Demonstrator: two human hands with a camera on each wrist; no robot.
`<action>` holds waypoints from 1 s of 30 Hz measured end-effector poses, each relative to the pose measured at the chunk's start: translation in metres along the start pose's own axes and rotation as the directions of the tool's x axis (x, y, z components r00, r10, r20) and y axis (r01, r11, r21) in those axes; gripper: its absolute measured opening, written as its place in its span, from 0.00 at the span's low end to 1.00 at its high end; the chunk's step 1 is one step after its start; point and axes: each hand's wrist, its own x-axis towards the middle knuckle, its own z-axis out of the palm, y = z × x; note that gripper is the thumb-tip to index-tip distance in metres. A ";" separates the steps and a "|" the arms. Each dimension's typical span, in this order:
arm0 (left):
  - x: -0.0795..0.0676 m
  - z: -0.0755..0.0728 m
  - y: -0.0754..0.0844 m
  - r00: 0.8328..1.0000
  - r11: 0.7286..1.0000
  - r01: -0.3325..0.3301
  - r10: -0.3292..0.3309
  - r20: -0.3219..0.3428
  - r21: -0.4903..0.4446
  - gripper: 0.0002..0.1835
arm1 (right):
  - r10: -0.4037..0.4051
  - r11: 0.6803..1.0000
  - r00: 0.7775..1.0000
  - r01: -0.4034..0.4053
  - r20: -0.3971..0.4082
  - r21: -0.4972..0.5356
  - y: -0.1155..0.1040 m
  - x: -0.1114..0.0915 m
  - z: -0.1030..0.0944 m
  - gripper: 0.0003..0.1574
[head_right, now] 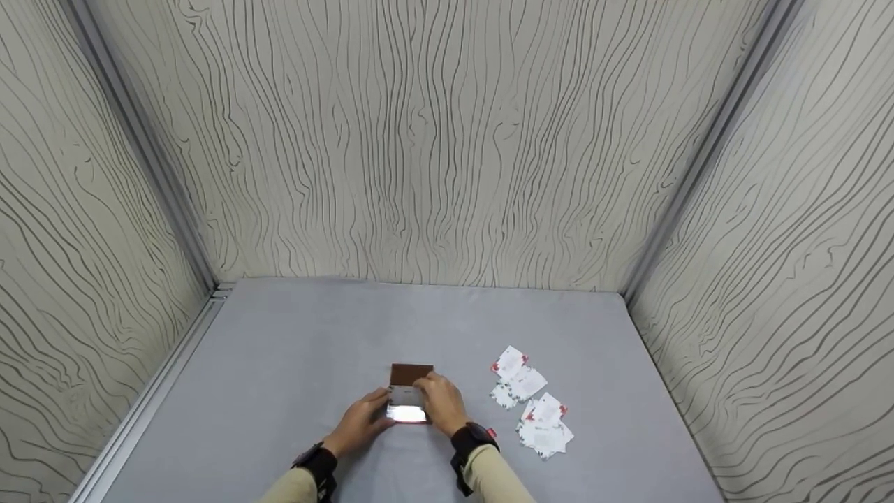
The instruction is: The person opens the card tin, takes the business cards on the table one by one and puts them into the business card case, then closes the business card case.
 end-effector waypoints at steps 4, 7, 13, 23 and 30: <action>-0.001 -0.002 0.002 1.000 1.000 0.014 -0.014 0.017 -0.008 0.27 | -0.010 1.000 1.000 0.010 -0.026 -0.023 0.002 -0.003 0.006 0.09; -0.001 -0.004 0.003 1.000 1.000 0.020 -0.019 0.023 -0.011 0.27 | -0.028 0.997 0.999 0.025 -0.032 -0.069 0.004 -0.006 0.011 0.11; -0.003 -0.002 0.001 1.000 1.000 -0.019 0.019 -0.016 0.010 0.27 | -0.018 0.992 1.000 0.019 0.006 -0.123 0.008 -0.012 0.017 0.18; -0.003 -0.001 0.000 1.000 1.000 -0.024 0.024 -0.019 -0.007 0.28 | -0.006 0.989 0.995 0.020 0.101 -0.144 0.007 -0.016 0.017 0.17; -0.003 -0.002 -0.001 0.997 0.998 -0.062 0.063 -0.041 0.005 0.28 | 0.016 0.985 0.990 0.008 0.137 -0.174 0.004 -0.018 0.019 0.16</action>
